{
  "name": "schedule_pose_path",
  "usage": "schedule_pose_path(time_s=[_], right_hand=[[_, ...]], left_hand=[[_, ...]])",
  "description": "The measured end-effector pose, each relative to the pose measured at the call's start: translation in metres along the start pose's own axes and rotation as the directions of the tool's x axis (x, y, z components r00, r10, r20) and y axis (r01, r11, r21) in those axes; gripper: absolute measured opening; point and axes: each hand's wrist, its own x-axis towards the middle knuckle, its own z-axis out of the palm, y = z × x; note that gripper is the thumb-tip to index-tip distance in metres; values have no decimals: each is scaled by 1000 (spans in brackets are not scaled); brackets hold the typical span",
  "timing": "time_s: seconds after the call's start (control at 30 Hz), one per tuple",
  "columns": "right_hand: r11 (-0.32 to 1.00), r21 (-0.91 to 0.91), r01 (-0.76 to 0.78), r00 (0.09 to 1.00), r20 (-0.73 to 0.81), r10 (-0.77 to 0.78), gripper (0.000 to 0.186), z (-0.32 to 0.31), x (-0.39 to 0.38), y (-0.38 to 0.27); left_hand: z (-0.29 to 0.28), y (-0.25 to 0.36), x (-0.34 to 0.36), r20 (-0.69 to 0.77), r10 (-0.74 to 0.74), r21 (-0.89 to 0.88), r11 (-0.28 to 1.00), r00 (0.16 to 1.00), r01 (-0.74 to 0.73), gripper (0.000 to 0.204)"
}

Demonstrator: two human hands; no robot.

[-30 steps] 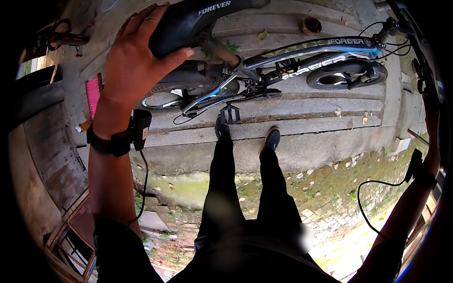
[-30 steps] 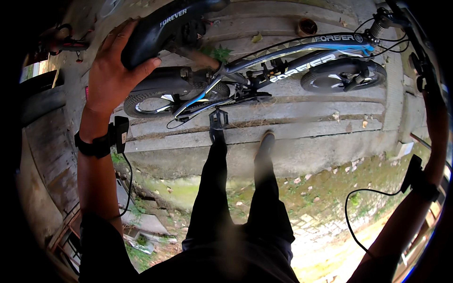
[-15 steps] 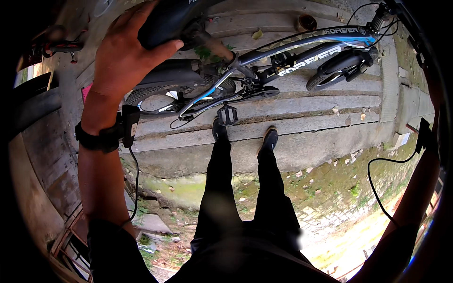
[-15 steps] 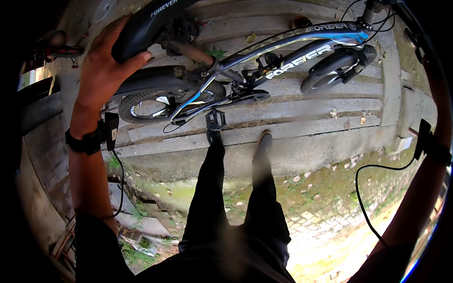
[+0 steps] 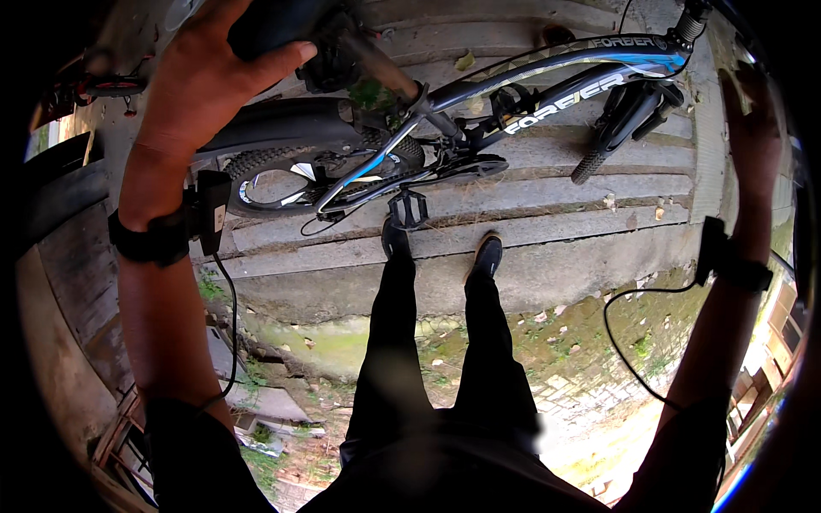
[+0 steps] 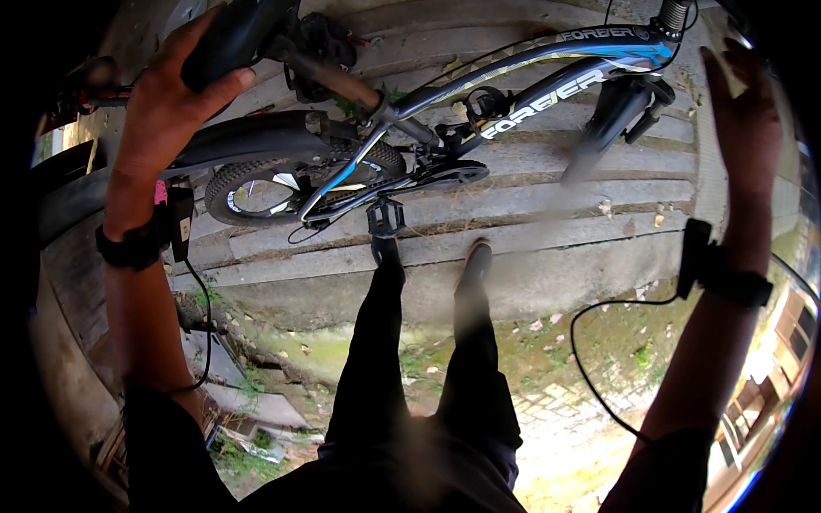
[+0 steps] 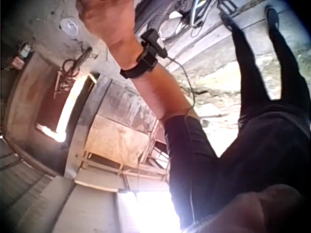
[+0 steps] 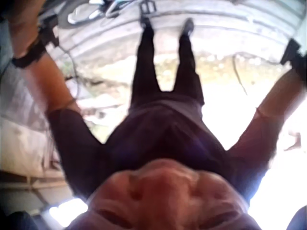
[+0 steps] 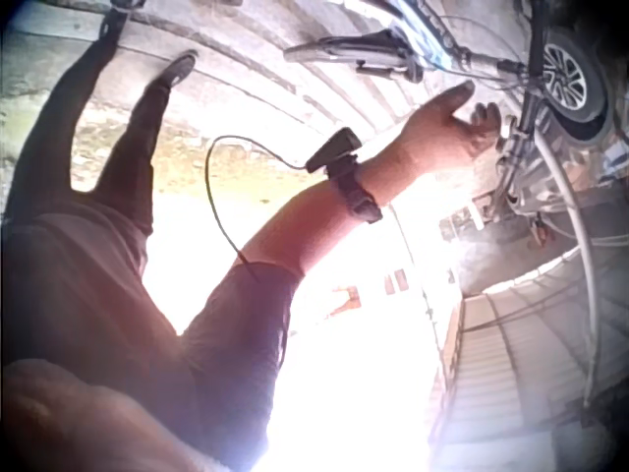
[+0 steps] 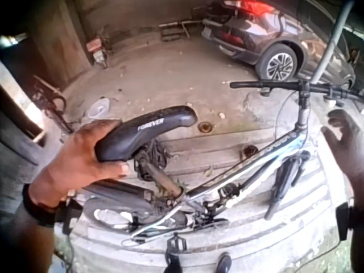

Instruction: The person uses pliers to adjust the rear derailleur cable on a bicycle. They then lift the bicycle upright and test the gear shifting by rotating the pedals.

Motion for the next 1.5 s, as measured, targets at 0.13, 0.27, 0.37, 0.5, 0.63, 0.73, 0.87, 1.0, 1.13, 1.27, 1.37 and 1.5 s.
schedule_pose_path(time_s=[0.13, 0.27, 0.37, 0.5, 0.63, 0.73, 0.87, 1.0, 1.13, 1.27, 1.37, 1.5], right_hand=[[659, 430, -617, 652, 748, 123, 42, 75, -127, -208], [271, 196, -942, 234, 965, 116, 79, 177, -265, -333], [-247, -222, -943, -197, 973, -121, 73, 201, -279, -395], [-613, -259, -746, -111, 957, -270, 33, 204, -285, -425], [-494, -56, -868, 22, 988, -151, 29, 199, -285, -412], [-464, 13, -886, 88, 986, -140, 28, 195, -279, -404], [-364, 107, -925, 151, 984, -94, 29, 189, -272, -391], [-307, 153, -939, 186, 979, -81, 29, 174, -254, -373], [-207, 193, -959, 206, 978, -44, 30, 159, -233, -341], [-274, 167, -947, 179, 984, -19, 31, 145, -220, -298], [-137, 181, -974, 187, 982, -31, 34, 138, -205, -256], [-23, 252, -967, 248, 963, 106, 30, 148, -224, -184]], left_hand=[[6, 15, -9, -21, 1, 141, 990, 1000, 2, 65], [11, 4, 12, 115, -79, -191, 977, 990, 100, 60], [24, -2, 2, 75, -196, -276, 938, 978, 209, 61], [22, 0, -6, 11, -54, -121, 991, 998, 55, 62], [25, 5, -9, 10, -54, -51, 997, 998, 55, 64], [26, 9, -11, 6, -56, -13, 998, 998, 56, 66], [26, 13, -10, -12, -54, 33, 998, 998, 55, 68], [26, 14, -9, -26, -64, 78, 995, 998, 66, 70], [26, 15, -8, -38, -67, 110, 991, 997, 71, 73], [29, 9, -9, -34, -64, 103, 992, 997, 67, 74], [14, 9, -2, 29, -206, -15, 978, 978, 206, 73], [1, -35, -3, 92, -267, -123, 953, 959, 277, 71]])
